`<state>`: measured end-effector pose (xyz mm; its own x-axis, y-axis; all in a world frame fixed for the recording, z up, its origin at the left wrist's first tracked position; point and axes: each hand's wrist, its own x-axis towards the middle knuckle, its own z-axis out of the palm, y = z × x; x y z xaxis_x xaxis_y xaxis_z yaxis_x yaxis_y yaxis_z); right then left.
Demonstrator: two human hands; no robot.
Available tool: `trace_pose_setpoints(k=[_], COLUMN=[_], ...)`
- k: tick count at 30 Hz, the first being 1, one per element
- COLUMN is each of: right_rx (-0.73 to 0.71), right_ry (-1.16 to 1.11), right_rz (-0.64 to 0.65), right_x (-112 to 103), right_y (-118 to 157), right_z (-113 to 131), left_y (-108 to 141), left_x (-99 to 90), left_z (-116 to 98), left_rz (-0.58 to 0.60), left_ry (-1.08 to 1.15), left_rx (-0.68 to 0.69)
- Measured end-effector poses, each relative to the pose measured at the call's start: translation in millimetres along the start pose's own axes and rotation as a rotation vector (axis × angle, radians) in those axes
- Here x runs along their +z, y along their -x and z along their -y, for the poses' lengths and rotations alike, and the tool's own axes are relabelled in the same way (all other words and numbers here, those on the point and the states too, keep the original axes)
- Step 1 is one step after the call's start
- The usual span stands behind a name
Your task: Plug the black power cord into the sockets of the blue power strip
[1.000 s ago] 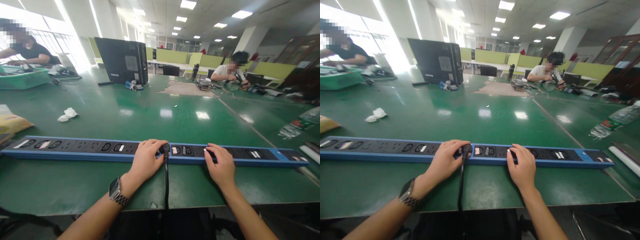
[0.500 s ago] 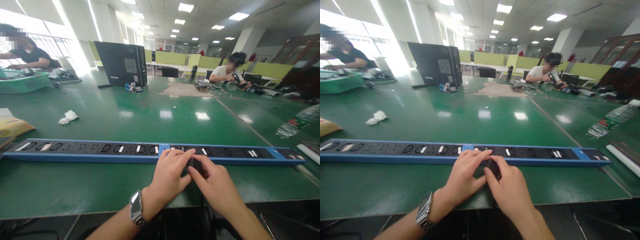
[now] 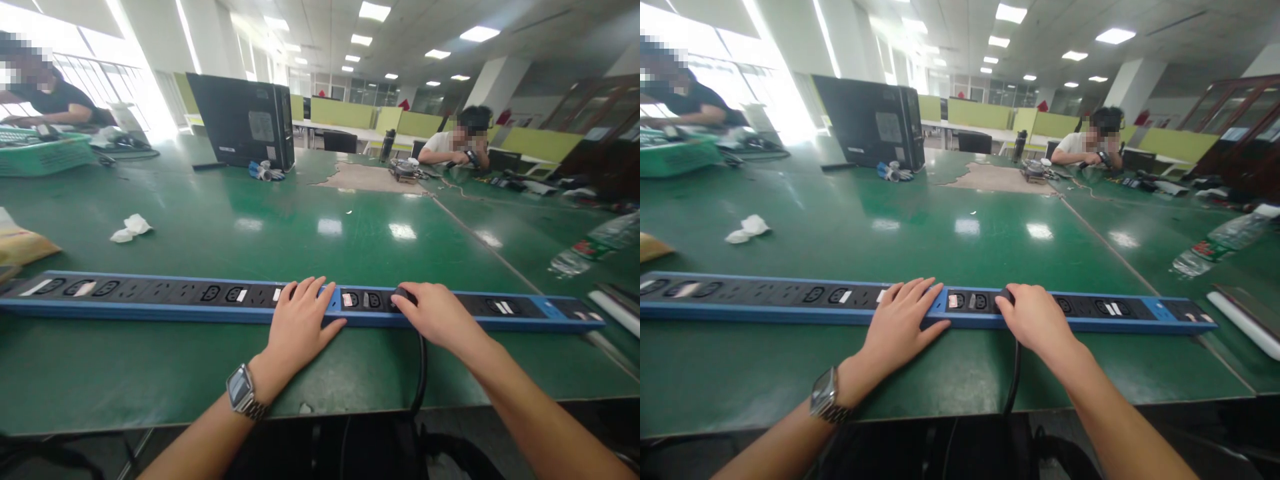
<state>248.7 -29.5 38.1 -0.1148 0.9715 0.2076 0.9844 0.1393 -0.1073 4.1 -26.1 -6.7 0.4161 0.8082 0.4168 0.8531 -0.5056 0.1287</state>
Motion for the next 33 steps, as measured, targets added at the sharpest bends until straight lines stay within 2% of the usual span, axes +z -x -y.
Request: trace_pose_setpoints(k=[2,5,8,10,12,13,14,16,18,20,23,25,28,31,33], right_rx=[0.019,0.030,-0.063,-0.051,0.035,0.074,0.101,0.141,0.202,0.266,0.280,0.254,0.217,0.267,0.286], right_ry=[0.077,0.158,0.039,-0.072,-0.139,-0.157,-0.165,-0.150,-0.130,-0.131,-0.188,-0.215,-0.237,-0.262,-0.189], right_rz=[-0.004,0.064,0.078,-0.044,-0.189,-0.222,-0.207,-0.099,0.021,0.099,0.164,0.164,0.165,0.200,0.186], right_x=[2,4,-6,-26,-52,-66,-78,-91,-87,-72,-46,-36,-33,-29,-22], right_y=[0,-4,-6,-4,-1,-1,-1,-1,0,5,16,21,25,26,28], right_z=[5,10,8,2,-9,-18,-30,-61,-97,-132,-164,-171,-167,-162,-162], left_y=[-1,-1,-1,-1,-1,-1,-1,-1,-1,-1,-1,-1,-1,-1,-1], left_x=[-0.3,-2.8,-4.3,-3.9,-3.0,-2.5,-2.2,-2.0,-2.2,-2.6,-2.5,-1.9,-1.1,-0.8,-1.0], left_z=[-2,-2,-2,-2,-2,-2,-1,-1,-1,-1,-1,-2,-1,-1,-1], left_rz=[0.007,0.012,0.009,0.006,0.004,0.003,0.003,0.005,0.007,0.010,0.009,0.006,0.006,0.006,-0.001], left_ry=[-0.013,-0.025,-0.029,-0.030,-0.030,-0.030,-0.030,-0.032,-0.033,-0.032,-0.034,-0.036,-0.037,-0.029,-0.023], left_rx=[0.002,0.006,0.006,0.005,0.012,0.016,0.018,0.013,0.009,0.013,0.012,0.010,0.011,0.013,0.015])
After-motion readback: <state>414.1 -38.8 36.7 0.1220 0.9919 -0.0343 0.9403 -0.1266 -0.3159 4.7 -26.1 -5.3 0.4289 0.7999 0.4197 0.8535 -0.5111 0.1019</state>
